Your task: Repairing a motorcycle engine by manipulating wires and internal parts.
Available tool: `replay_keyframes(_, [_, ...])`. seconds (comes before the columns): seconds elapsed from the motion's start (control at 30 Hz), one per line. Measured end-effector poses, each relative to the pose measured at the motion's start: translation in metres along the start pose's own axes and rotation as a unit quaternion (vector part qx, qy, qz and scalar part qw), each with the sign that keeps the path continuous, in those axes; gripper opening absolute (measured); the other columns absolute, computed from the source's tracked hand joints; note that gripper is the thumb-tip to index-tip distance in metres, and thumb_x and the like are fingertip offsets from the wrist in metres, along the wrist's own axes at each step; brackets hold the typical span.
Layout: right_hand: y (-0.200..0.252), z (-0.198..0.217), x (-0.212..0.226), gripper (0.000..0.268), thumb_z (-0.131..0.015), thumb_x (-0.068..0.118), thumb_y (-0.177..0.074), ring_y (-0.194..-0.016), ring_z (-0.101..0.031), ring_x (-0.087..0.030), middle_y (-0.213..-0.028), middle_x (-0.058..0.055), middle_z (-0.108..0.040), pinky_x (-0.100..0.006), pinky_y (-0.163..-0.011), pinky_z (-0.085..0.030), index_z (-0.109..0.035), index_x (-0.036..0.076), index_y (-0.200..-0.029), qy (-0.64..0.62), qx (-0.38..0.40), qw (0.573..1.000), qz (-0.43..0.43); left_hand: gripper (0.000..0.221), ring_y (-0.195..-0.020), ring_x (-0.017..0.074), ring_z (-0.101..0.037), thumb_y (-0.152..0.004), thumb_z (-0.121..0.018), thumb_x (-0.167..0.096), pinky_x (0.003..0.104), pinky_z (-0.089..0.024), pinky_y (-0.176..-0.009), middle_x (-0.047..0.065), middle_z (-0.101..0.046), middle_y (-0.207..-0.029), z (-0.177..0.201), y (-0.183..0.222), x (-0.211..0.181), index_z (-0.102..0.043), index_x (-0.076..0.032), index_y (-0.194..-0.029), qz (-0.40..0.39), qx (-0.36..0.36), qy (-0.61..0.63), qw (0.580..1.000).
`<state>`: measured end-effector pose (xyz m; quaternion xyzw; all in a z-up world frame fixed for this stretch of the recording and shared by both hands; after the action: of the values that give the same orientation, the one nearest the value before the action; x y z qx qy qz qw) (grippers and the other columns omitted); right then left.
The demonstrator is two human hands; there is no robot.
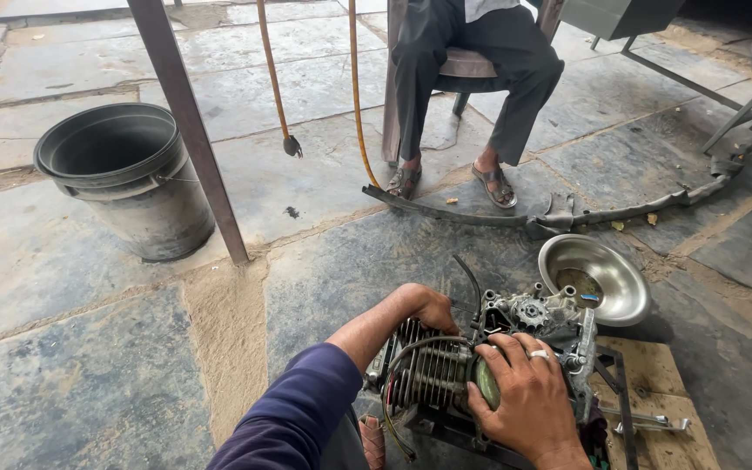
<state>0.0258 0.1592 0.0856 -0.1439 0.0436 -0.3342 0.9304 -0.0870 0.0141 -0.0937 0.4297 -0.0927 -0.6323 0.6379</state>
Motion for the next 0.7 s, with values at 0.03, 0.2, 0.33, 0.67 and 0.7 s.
replay_keyframes(0.03, [-0.002,0.003,0.008,0.059,-0.075,0.041,-0.073,-0.132,-0.046,-0.034,-0.136,-0.009,-0.057,-0.056,-0.116,-0.031,-0.066,0.017,-0.127,0.001,-0.002,1.0,0.0,0.055,-0.105,0.0295,-0.073,-0.093,-0.062,-0.053,0.049,-0.061,-0.09,0.017,-0.073,-0.122,0.002,0.005,-0.001,-0.073,-0.011,-0.126,0.0,-0.002,-0.001,1.0])
replay_keyframes(0.2, [-0.004,0.0,-0.025,0.096,-0.069,0.076,-0.073,-0.137,-0.039,-0.045,-0.145,-0.02,-0.049,-0.073,-0.107,-0.027,-0.056,0.01,-0.142,0.029,-0.015,0.964,-0.264,0.055,-0.1,0.0271,-0.075,-0.094,-0.059,-0.055,0.049,-0.061,-0.086,0.015,-0.077,-0.112,0.0,-0.001,0.003,-0.077,-0.009,-0.119,-0.007,0.003,-0.02,1.0])
replay_keyframes(0.33, [0.008,-0.017,-0.039,0.08,-0.057,0.079,-0.085,-0.135,-0.043,-0.041,-0.139,-0.017,-0.05,-0.066,-0.102,-0.037,-0.06,0.013,-0.131,0.007,0.079,0.908,-0.412,0.055,-0.097,0.026,-0.074,-0.095,-0.058,-0.056,0.049,-0.059,-0.084,0.015,-0.077,-0.108,0.0,0.006,-0.002,-0.078,-0.009,-0.115,-0.02,-0.002,-0.039,0.999])
replay_keyframes(0.67, [-0.012,-0.005,-0.015,0.053,-0.073,0.049,-0.077,-0.112,-0.057,-0.031,-0.119,-0.009,-0.059,-0.056,-0.1,-0.042,-0.07,0.015,-0.118,-0.004,0.049,0.993,-0.107,0.058,-0.073,0.0178,-0.067,-0.098,-0.053,-0.061,0.046,-0.056,-0.07,0.01,-0.074,-0.087,-0.003,0.002,0.002,-0.081,-0.01,-0.101,-0.021,-0.011,-0.051,0.998])
replay_keyframes(0.7, [-0.016,0.002,-0.005,0.051,-0.077,0.044,-0.074,-0.113,-0.056,-0.031,-0.118,-0.009,-0.059,-0.055,-0.101,-0.042,-0.071,0.014,-0.115,-0.039,0.053,0.997,-0.051,0.058,-0.071,0.0168,-0.066,-0.098,-0.053,-0.062,0.046,-0.055,-0.069,0.009,-0.073,-0.086,-0.002,0.001,0.003,-0.081,-0.011,-0.101,-0.021,-0.018,-0.062,0.998])
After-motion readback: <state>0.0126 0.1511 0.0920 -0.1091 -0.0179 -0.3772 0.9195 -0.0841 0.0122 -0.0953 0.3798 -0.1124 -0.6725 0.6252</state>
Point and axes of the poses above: each hand's wrist, its own y-axis away from the middle knuckle, its own z-axis out of the back of the hand, x = y × z, the point moved 10 cm from there along -y, towards the middle knuckle
